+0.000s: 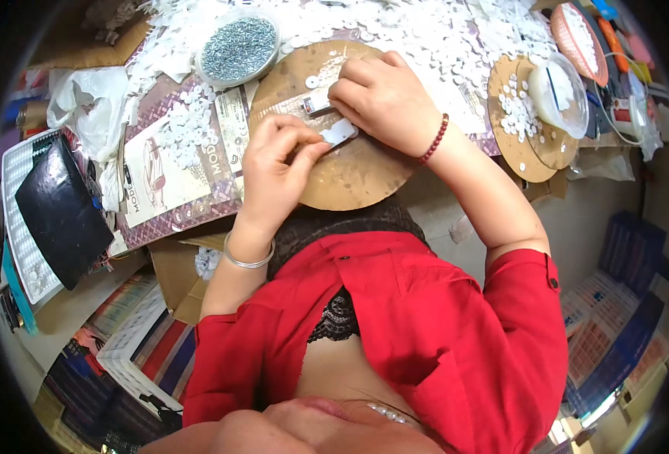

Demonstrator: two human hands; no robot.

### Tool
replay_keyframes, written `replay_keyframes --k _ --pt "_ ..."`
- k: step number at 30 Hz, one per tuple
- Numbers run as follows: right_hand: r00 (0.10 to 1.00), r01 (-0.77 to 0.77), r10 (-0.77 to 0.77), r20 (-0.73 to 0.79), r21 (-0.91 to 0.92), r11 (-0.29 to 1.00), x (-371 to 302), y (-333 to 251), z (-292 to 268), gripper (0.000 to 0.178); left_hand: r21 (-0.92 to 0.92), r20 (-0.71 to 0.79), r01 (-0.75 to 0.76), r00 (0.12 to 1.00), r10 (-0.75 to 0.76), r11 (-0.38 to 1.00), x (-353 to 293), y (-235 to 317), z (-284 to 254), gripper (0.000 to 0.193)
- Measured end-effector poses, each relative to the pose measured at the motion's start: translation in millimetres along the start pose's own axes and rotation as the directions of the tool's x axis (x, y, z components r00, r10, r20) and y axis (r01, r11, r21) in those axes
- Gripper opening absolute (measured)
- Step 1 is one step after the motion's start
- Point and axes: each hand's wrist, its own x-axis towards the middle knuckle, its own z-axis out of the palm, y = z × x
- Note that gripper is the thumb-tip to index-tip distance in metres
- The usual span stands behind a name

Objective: Applying adhesive to small white components on a wooden board using a brush and arranging them.

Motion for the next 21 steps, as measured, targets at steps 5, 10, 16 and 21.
replay_keyframes --k 5,10,16,21 --pt "0.985 0.102 -0.111 -0.129 -0.077 0.992 -0.1 4.4 4.0 0.01 0.067 0.012 -0.098 0.995 0.097 0.993 4.3 9.7 18.0 0.014" --pt "0.98 0.092 -0.105 -0.166 -0.085 0.992 -2.6 4.3 8.2 0.011 0.176 0.004 -0.178 0.984 0.18 0.968 7.7 7.9 25.9 0.015" --pt "0.978 0.156 -0.16 -0.132 -0.041 0.987 -7.4 8.4 2.9 0.01 0.199 -0.03 -0.186 0.98 0.196 0.962 6.3 6.1 30.8 0.014" --pt "0.956 -0.021 0.075 -0.285 0.188 0.982 -7.7 12.4 -3.3 0.017 0.258 -0.057 -0.201 0.973 0.222 0.945 7.2 12.4 29.8 0.027"
